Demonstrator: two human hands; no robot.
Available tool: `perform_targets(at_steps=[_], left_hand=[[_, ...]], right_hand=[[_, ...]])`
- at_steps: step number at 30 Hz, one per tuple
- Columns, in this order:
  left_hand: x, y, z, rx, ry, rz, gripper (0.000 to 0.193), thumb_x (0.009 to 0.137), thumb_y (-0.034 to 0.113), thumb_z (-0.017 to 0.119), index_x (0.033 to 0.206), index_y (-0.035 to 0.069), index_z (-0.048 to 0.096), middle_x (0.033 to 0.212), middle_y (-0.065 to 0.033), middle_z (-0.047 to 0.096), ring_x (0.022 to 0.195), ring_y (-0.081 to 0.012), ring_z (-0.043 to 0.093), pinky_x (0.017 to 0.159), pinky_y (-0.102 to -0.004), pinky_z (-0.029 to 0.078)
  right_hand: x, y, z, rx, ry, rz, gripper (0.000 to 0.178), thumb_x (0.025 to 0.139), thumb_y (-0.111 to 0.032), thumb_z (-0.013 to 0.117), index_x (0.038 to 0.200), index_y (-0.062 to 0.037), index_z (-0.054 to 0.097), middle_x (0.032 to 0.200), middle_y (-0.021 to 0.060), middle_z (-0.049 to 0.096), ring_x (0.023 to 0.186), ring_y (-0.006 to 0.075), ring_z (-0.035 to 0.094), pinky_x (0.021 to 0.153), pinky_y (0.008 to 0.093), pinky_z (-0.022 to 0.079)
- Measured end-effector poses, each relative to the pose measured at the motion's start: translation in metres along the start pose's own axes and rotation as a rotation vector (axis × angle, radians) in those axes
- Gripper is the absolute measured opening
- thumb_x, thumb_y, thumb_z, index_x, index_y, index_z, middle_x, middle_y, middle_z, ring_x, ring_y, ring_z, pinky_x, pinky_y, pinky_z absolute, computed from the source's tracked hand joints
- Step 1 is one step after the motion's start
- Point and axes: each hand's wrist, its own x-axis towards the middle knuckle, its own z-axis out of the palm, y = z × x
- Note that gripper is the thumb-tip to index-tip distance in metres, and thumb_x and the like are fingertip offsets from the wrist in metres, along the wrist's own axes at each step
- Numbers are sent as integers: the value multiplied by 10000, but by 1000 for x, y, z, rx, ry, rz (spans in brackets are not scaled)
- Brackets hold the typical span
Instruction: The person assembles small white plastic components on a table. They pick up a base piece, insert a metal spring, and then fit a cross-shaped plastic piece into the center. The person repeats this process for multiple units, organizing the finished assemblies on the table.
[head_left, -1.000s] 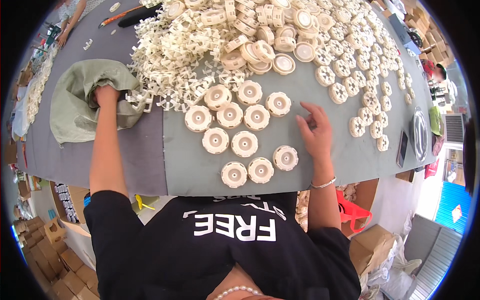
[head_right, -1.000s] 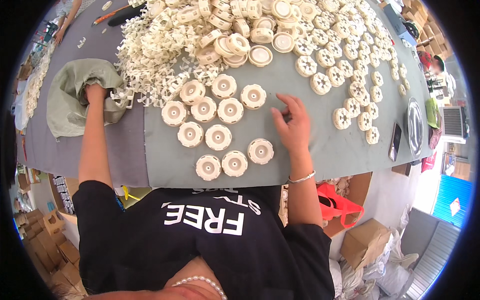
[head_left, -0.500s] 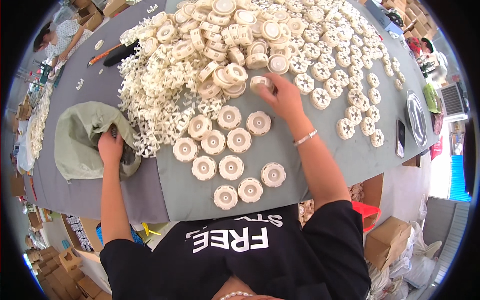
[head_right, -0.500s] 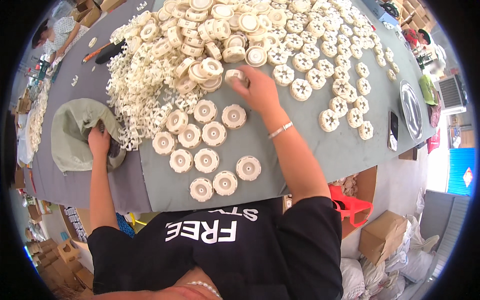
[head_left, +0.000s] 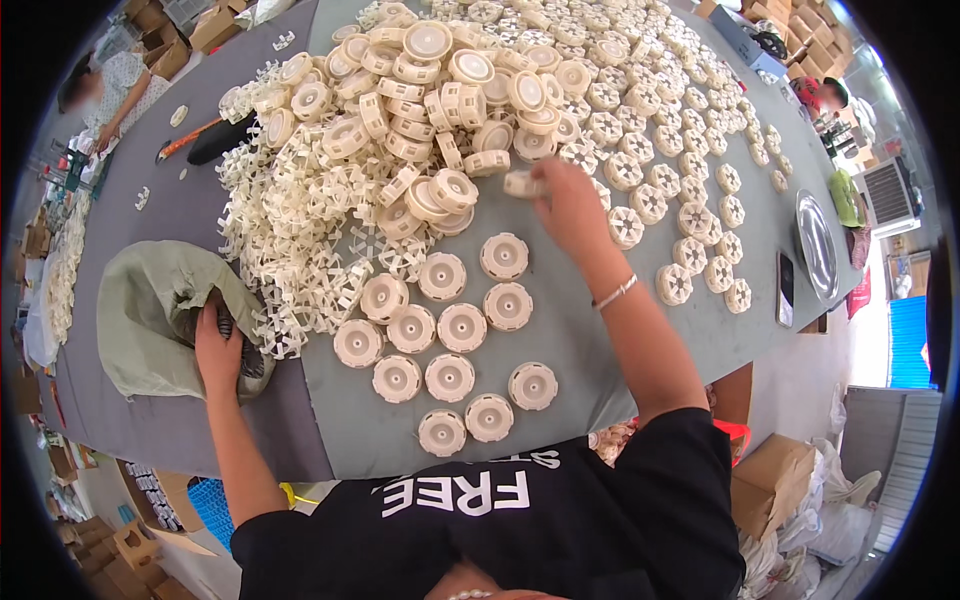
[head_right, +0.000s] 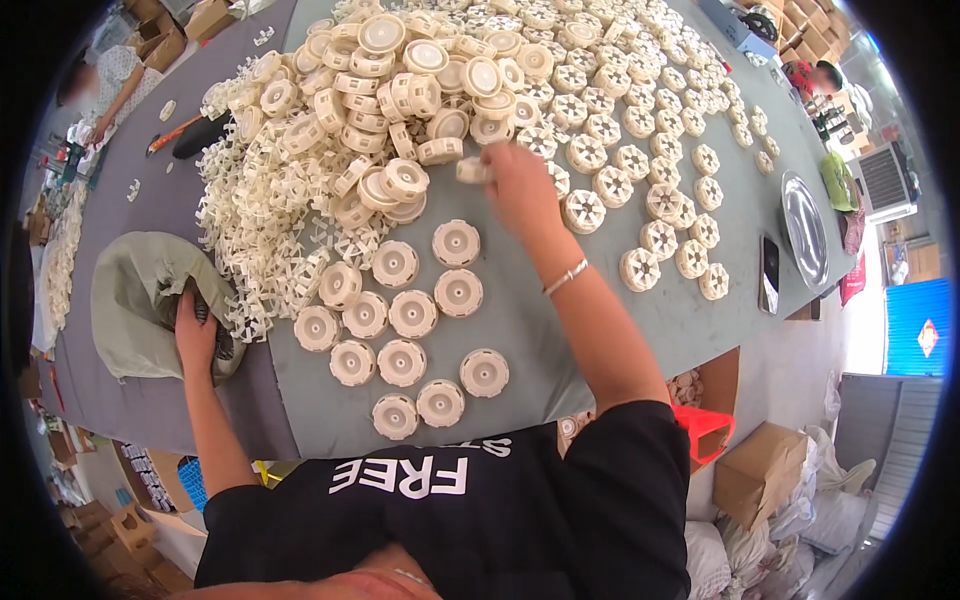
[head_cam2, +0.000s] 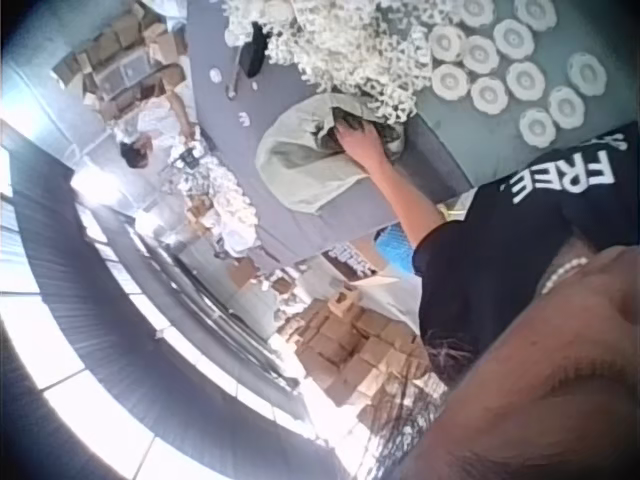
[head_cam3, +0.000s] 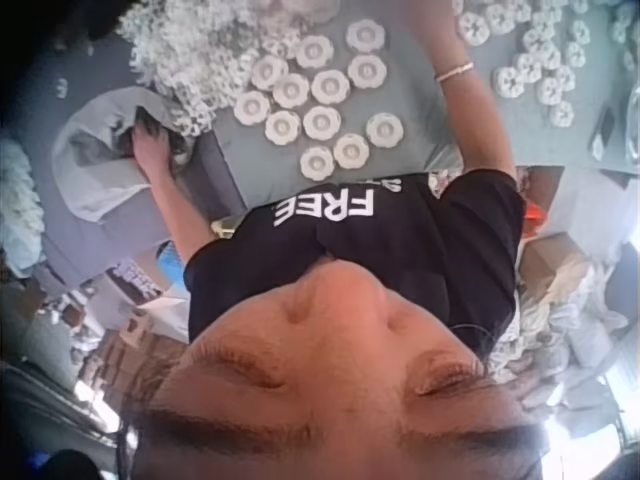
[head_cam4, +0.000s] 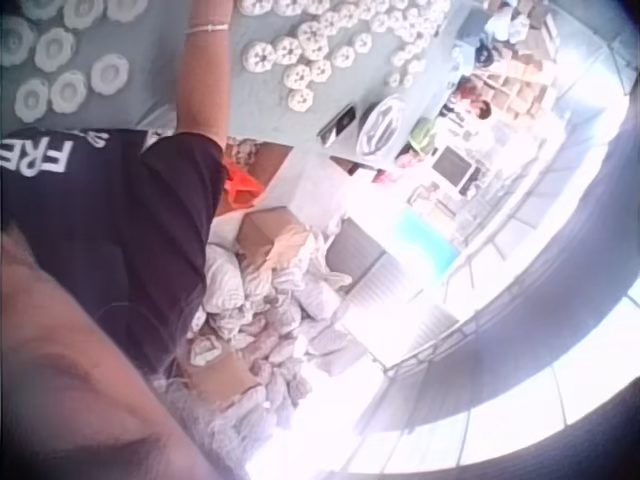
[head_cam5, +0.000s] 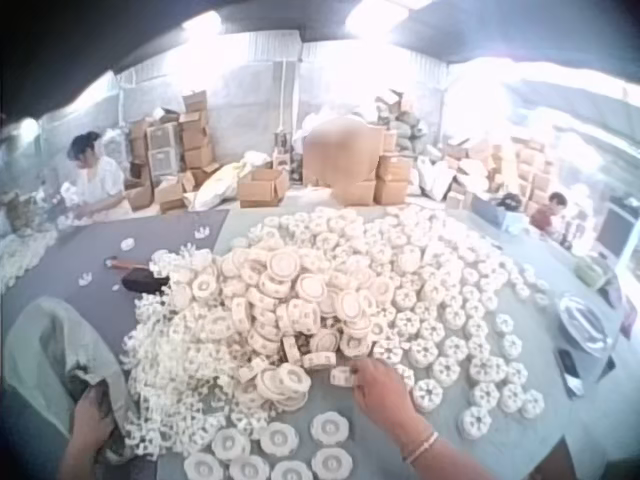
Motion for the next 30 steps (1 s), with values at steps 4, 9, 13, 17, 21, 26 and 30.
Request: perform_targets(at_steps=[4,9,13,17,21,26,30], left_hand=[[-6,8,-1,-71,15,-44,607,892,232,727,1438,35,548,1332,-245,614,1245,-463,572,1032,-503,482],[12,25,-4,42,-74,50,584,881,286,747,1385,24,609,1320,-258,637,1247,-466,583,1051,-496,475],[32,-3,6,-118,-58,12,507,869,277,748,1293,8,676,1290,-264,663,1238,-489,586,1082,-493,454],[16,31,-51,-554,32,-395,309,982,214,656,1223,26,698,1107,-158,719,951,-256,661,661,-366,555],[-6,40,-70,-1446,299,-416,309,1031,226,592,1265,32,644,1135,-165,654,854,-174,571,504,-265,481],[-7,128,-50,-2440,-120,-388,385,1024,309,582,1282,27,623,1233,-201,570,850,-203,552,481,-236,482],[5,227,-1,-2039,-77,-464,330,1003,305,608,1254,94,642,1139,-150,667,841,-168,595,525,-244,487]], right_hand=[[-46,-6,-8,-83,18,-393,378,790,-94,726,1157,-69,640,1240,126,654,1181,355,607,1005,462,509],[-6,14,-22,20,143,-259,424,767,-71,721,1183,-80,645,1275,141,637,1190,365,609,983,457,530],[73,17,-7,-63,241,-27,309,854,-168,777,1136,-83,684,1194,145,662,1177,378,626,964,460,551],[83,3,-33,-1,44,115,231,903,-226,789,1049,-75,692,1086,120,683,1111,366,660,920,468,559],[47,38,-25,32,318,-186,251,901,-165,765,1129,-96,688,1179,108,684,1094,356,676,906,471,563],[49,25,-8,-103,127,-170,537,876,-107,754,1380,-169,577,1413,106,585,1180,362,658,966,478,568],[63,3,-4,-164,76,-101,480,896,-65,667,1354,-199,610,1282,118,639,1022,372,705,833,475,595]])
